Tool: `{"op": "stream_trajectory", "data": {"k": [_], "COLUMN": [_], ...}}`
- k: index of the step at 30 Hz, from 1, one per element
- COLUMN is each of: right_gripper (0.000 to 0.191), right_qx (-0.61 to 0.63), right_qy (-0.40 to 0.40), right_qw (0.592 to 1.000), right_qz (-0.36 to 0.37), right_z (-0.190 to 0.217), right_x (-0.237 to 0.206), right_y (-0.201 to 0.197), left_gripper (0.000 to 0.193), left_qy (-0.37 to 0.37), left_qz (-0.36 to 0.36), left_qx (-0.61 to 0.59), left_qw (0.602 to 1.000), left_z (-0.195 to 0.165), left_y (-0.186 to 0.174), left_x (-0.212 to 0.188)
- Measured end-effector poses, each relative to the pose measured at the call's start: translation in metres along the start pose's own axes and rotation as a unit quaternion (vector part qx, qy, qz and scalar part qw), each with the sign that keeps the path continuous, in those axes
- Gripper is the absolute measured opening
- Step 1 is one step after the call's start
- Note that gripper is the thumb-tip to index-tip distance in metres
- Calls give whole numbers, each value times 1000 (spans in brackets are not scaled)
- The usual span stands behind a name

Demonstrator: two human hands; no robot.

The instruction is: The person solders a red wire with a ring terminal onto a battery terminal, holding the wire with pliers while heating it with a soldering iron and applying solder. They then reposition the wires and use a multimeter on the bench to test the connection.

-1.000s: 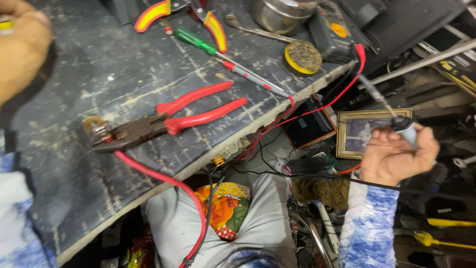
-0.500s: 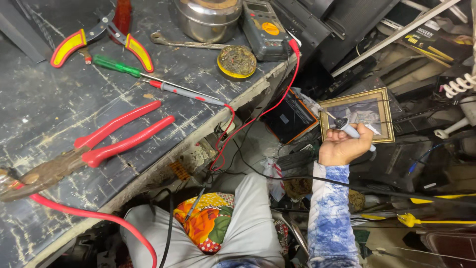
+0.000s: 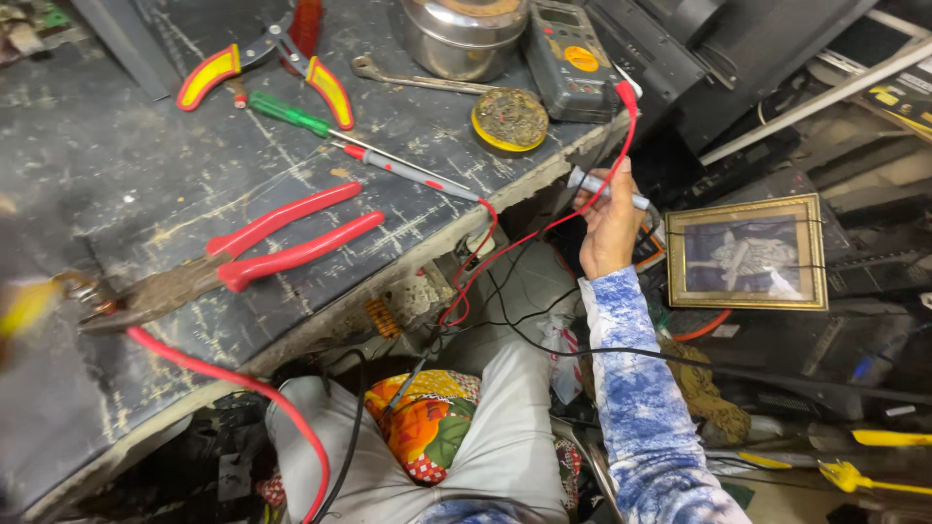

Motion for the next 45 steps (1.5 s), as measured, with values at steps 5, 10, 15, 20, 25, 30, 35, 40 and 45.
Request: {"op": "stream_trajectory", "data": {"k": [5,10,15,20,25,30,35,40,45], "right_gripper": [89,82,39,40,52,46,53,50,56], "right_qx": [33,-91,-64,-207,105,43,-120,-401,-404], "right_qy": [194,-27,-212,-134,108,68,-12,-324,-546], "right_qw": [977,994,974,919,928,885,898,781,669], "right_qz": [86,-56,52,308,341,458,422,352,302], "right_z": [-29,-17,27,97,133,156,150,146,165], "right_x": [-33,-97,-124,-88,-109,-126,-112,-100,-130], "right_y": [-6,-69,-70,-2,78,132,150,202,222], "left_gripper": [30,28,25,44,33,48,71,49,17], "left_qy": [-91,-62,19,70,42,57,42,97,-6], "left_qz": [2,-15,13,22,52,64,-3,-43,-118], "left_qx": [-149,-124,-34,-49,-111,-99,-78,43,176], "left_qw": [985,990,999,996,992,991,996,993,977], "left_z": [-2,4,-16,-34,1,23,7,-12,3], "left_y": [28,101,148,169,207,216,149,63,6], "left_x": [-35,-91,-116,-113,-90,-60,-60,-105,-157]}}
Point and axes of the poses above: each hand's wrist, its own x-axis towards the middle knuckle, its own y-axis out of the palm, z = x × y, the point moved 4 cm from there along x, towards the middle knuckle, and after that the axes turned 5 degrees about -z, right-handed, at the moved point
